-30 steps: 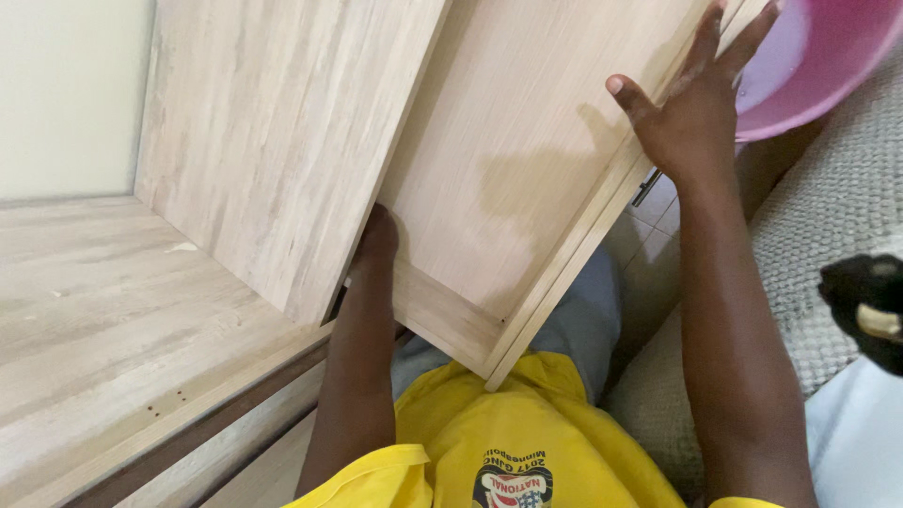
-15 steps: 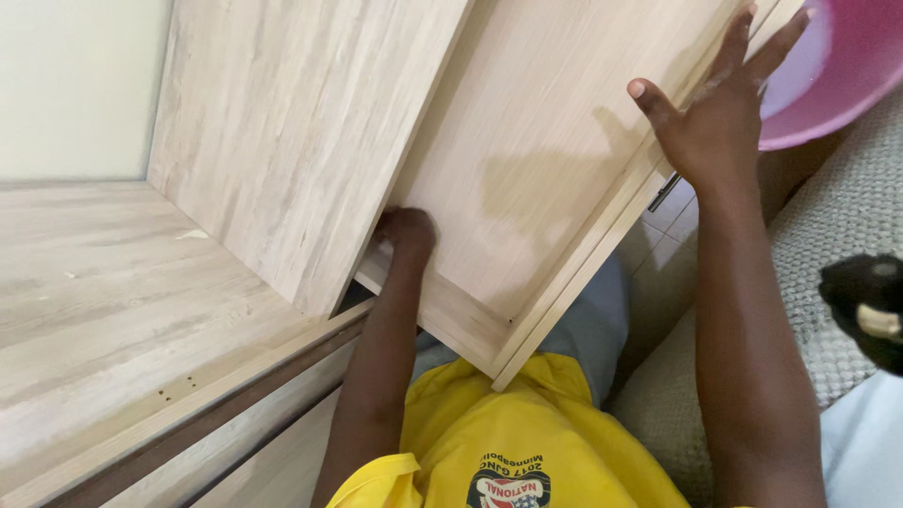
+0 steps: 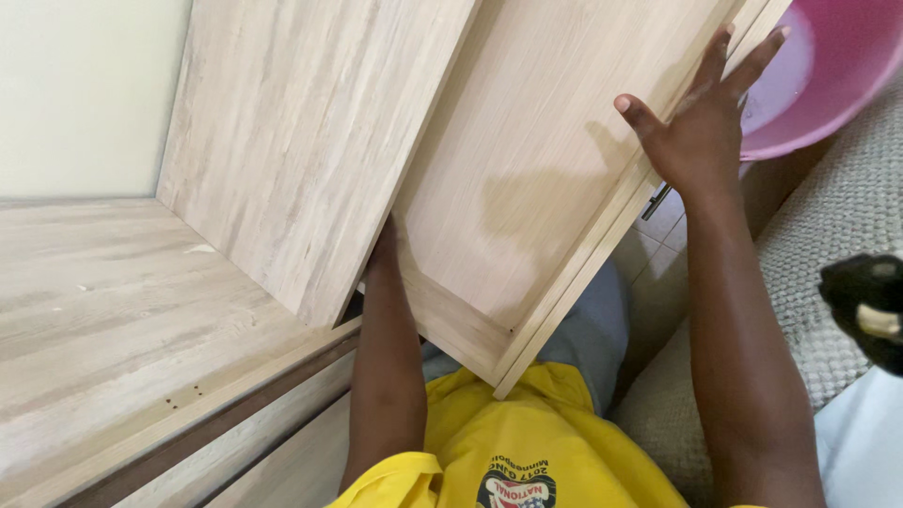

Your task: The person removes items from a wooden cabinet, including a cable, tape, and a box. They then wipe the interior surfaces with a cloth, repeatedly dipping it into a pink bucket of water. Finally, they place several items back into the cabinet.

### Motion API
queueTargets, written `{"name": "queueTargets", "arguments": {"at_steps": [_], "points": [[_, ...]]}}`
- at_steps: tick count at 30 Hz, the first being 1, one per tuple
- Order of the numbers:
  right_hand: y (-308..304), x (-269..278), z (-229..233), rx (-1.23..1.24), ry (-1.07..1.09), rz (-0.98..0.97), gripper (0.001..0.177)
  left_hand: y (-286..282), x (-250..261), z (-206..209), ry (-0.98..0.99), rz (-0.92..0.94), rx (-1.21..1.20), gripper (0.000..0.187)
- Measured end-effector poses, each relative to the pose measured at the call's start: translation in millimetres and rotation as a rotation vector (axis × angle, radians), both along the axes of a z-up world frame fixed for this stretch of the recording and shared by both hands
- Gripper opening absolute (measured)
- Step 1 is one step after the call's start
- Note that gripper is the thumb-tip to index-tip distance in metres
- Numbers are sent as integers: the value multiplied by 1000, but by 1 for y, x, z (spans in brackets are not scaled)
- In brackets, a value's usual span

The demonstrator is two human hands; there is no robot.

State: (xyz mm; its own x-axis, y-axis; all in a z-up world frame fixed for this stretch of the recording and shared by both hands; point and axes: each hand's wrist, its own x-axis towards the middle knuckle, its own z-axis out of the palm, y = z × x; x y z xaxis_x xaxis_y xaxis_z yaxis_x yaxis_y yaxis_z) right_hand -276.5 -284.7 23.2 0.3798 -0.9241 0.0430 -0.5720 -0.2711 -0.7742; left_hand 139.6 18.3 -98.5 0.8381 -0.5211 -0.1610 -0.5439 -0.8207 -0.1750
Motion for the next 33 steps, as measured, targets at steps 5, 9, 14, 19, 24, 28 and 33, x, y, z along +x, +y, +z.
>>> {"name": "queueTargets", "arguments": {"at_steps": [5,9,14,19,24,28,33], "points": [[-5,-1,-1,138,23,-6,131,-5,21,-50,-152,-175,74,45],[1,-1,-4,77,110,-4,128,5,20,-67,-178,-189,92,51],[-3,1,-2,44,42,5,126,-27,-12,-39,-93,-273,43,38],[0,-5,-9,123,65,-5,128,-53,-149,-4,460,-429,-644,28],[-1,0,6,101,-54,11,135,-29,-203,63,588,-540,-187,26],[-1,3,28,226,131,-35,131,-18,-218,81,423,-474,195,23],[0,14,49,225,310,-84,125,-15,-208,74,528,-387,172,21]]}}
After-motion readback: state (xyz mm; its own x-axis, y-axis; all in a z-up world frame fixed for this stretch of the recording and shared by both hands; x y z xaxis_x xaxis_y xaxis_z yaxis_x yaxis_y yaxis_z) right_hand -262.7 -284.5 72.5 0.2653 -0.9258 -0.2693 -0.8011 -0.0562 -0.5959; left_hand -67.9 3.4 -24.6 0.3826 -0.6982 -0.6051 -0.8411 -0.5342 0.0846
